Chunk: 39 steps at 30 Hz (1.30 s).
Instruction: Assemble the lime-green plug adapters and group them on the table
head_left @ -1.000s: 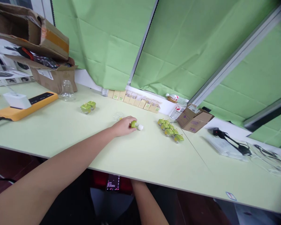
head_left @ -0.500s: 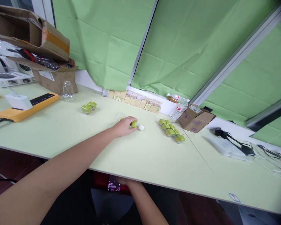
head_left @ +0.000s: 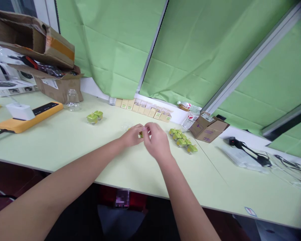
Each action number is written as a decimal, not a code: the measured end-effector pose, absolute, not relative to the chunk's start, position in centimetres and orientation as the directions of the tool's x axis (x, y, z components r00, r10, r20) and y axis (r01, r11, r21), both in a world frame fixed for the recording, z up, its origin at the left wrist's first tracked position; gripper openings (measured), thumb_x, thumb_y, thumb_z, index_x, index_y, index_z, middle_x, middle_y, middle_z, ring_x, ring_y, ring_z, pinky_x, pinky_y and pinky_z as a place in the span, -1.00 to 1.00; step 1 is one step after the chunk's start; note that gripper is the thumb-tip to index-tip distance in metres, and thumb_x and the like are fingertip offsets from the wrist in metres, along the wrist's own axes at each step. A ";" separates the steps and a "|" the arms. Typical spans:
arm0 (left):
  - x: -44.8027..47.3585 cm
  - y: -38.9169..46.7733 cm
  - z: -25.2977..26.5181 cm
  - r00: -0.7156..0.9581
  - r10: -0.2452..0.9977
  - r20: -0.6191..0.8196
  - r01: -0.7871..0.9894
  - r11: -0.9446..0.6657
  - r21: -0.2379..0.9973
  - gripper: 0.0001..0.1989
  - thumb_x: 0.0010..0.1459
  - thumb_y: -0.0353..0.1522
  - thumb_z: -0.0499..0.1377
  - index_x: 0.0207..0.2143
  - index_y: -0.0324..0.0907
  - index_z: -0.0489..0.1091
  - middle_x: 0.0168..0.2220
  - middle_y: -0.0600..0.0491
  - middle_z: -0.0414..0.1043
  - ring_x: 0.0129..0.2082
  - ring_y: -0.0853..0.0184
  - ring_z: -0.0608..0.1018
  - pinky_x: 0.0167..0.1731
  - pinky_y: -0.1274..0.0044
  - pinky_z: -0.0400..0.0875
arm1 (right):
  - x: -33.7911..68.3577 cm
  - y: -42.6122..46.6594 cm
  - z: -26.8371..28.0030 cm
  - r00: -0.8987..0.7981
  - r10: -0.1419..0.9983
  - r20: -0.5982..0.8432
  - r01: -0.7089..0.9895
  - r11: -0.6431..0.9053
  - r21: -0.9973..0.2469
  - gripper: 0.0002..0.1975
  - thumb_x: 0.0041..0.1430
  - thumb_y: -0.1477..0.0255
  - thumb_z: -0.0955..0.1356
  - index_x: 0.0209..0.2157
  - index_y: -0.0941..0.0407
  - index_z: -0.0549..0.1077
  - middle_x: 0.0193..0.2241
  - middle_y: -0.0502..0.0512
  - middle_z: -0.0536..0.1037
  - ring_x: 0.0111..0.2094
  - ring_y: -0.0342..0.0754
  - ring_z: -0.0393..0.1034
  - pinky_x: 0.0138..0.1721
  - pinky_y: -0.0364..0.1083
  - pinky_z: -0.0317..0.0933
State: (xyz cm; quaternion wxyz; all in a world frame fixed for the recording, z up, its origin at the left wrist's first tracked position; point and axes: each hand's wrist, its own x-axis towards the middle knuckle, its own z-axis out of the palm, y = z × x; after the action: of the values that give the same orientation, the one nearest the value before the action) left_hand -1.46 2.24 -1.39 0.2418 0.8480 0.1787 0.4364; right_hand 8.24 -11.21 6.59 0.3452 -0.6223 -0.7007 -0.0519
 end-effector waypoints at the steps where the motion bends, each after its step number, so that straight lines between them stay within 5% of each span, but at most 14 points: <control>1: -1.5 2.2 -1.2 0.525 0.525 0.670 0.091 -0.817 0.569 -0.71 0.04 -0.45 0.22 -0.13 -0.18 0.47 -0.19 0.00 0.44 -0.30 0.36 0.50 -0.23 0.50 0.46 | 9.5 -9.0 6.0 0.084 0.775 0.626 0.924 0.174 -0.340 -0.71 0.35 0.30 0.17 -0.09 0.12 0.42 -0.22 0.21 0.52 -0.22 0.02 0.41 -0.23 -0.06 0.23; 9: -1.5 2.5 -0.8 0.409 0.576 0.708 0.104 -0.800 0.591 -0.57 0.02 -0.49 0.20 0.00 -0.15 0.43 -0.07 -0.02 0.42 -0.26 0.38 0.51 -0.17 0.50 0.46 | 12.1 -4.5 -0.9 0.174 0.795 0.581 0.768 0.259 -0.585 -0.72 0.31 0.30 0.15 -0.22 0.08 0.44 -0.27 0.12 0.52 -0.23 -0.03 0.39 -0.15 -0.06 0.27; 15: -1.5 1.2 -0.3 0.476 0.493 0.729 0.003 -0.830 0.558 -0.48 -0.01 -0.52 0.18 0.06 -0.15 0.41 0.04 -0.07 0.42 0.01 0.24 0.50 0.05 0.39 0.42 | 12.4 -4.3 -0.5 0.294 0.927 0.233 0.203 0.177 -0.963 -0.72 0.09 0.18 0.34 -0.33 0.11 0.48 -0.29 0.07 0.57 -0.40 -0.10 0.43 -0.46 -0.13 0.36; 22: -0.9 2.2 -1.0 0.405 0.683 0.608 -0.106 -0.625 0.773 -0.67 0.05 -0.45 0.15 -0.10 -0.24 0.48 -0.13 -0.09 0.54 -0.21 0.28 0.59 -0.19 0.44 0.56 | 12.8 -4.3 0.2 0.377 0.915 0.145 0.021 0.149 -0.989 -0.71 -0.10 0.26 0.47 -0.36 0.17 0.53 -0.38 0.08 0.54 -0.42 -0.11 0.45 -0.51 -0.17 0.34; 31: -0.8 3.4 -1.6 0.422 0.754 0.503 -0.115 -0.506 0.855 -0.77 0.06 -0.35 0.21 -0.24 -0.26 0.53 -0.32 -0.04 0.60 -0.45 0.34 0.60 -0.31 0.45 0.56 | 13.0 -4.3 -0.2 0.423 0.888 0.182 0.125 0.141 -0.982 -0.66 -0.13 0.25 0.48 -0.31 0.16 0.59 -0.38 0.09 0.60 -0.45 -0.11 0.48 -0.54 -0.18 0.30; 39: -0.6 3.7 -2.2 0.481 0.782 0.397 -0.168 -0.362 0.917 -0.69 0.03 -0.31 0.28 -0.17 -0.28 0.54 -0.22 -0.10 0.61 -0.28 0.26 0.64 -0.16 0.36 0.58 | 13.5 -4.4 -0.2 0.422 0.892 0.161 0.197 0.083 -0.977 -0.78 -0.15 0.33 0.45 -0.41 0.15 0.57 -0.54 0.02 0.54 -0.49 -0.12 0.42 -0.53 -0.16 0.31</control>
State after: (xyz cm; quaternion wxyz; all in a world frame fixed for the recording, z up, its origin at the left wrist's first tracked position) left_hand -0.64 3.69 -2.19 0.5186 0.6866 0.2235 0.4580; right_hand 13.45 -4.38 -0.24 0.5841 -0.6082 -0.4476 0.2975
